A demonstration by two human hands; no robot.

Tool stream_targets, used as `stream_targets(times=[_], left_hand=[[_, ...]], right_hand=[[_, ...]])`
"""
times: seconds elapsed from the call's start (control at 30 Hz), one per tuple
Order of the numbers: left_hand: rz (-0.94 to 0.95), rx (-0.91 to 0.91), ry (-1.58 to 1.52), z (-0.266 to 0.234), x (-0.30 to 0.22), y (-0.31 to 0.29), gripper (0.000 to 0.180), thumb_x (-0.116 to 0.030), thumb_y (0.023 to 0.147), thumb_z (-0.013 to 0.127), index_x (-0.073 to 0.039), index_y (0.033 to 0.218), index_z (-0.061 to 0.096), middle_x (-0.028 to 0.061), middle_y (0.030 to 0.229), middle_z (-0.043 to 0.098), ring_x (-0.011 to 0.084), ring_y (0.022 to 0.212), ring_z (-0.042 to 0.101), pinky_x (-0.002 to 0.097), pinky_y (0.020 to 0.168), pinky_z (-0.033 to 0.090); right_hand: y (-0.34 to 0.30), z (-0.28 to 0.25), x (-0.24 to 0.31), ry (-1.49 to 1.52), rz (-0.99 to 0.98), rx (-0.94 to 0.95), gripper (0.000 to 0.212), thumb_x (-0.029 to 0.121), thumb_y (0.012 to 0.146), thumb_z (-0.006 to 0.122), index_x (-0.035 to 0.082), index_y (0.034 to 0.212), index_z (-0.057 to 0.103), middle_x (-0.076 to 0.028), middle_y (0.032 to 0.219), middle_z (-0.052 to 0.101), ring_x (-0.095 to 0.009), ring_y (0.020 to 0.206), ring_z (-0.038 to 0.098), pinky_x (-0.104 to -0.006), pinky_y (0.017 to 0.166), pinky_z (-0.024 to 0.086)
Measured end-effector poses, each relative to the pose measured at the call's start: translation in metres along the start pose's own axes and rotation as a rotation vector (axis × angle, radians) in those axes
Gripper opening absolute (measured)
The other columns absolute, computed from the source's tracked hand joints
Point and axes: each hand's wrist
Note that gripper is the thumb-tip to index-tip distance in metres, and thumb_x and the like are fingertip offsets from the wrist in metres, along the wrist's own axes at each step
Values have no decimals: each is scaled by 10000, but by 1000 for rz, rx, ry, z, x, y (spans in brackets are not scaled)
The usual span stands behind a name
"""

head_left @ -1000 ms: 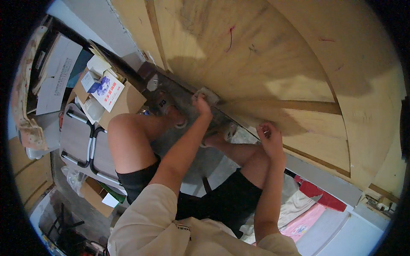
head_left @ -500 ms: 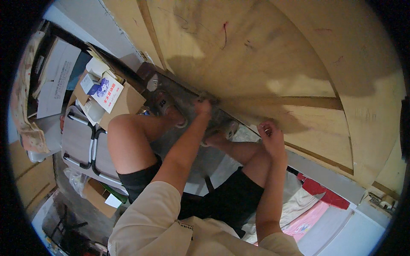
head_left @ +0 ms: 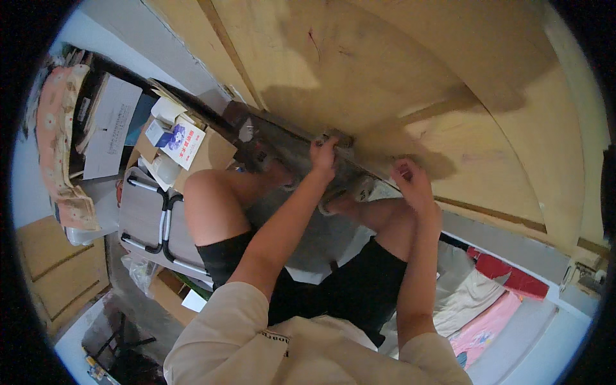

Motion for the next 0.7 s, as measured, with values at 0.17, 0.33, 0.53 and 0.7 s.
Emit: stream_targets(times=[0.17,0.33,0.53,0.7], left_hand=[[-17,80,34,17,-33,-39,429,-151,846,720,-147,1213,498,25,1130,607,208,945,600,389,765,474],[46,220,-31,27,-54,-74,390,-172,847,708,-174,1191,525,31,1138,611,232,1033,600,457,818,486],[101,349,-163,30,-54,-78,408,-116,835,685,-160,1201,511,25,1122,590,209,1015,589,421,812,496],[60,180,-193,21,-26,-34,226,-104,842,647,-116,1060,587,33,1015,629,235,930,635,437,799,547]], right_hand=[[2,0,-12,51,-58,-42,261,249,941,705,6,1031,677,-80,858,696,-143,761,623,-308,692,500],[1,1,-10,66,-53,-40,334,335,916,716,27,1041,692,-150,936,739,-254,856,706,-379,780,544],[1,-2,-9,112,-48,-19,320,326,916,714,44,1068,699,-140,945,742,-258,867,706,-384,798,548],[1,-2,-7,85,-33,-34,309,323,916,716,51,1064,703,-111,927,741,-243,846,701,-373,776,547]])
Point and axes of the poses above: each hand's wrist, its own y-axis towards the middle knuckle, its own z-axis out of the palm, x = y × z
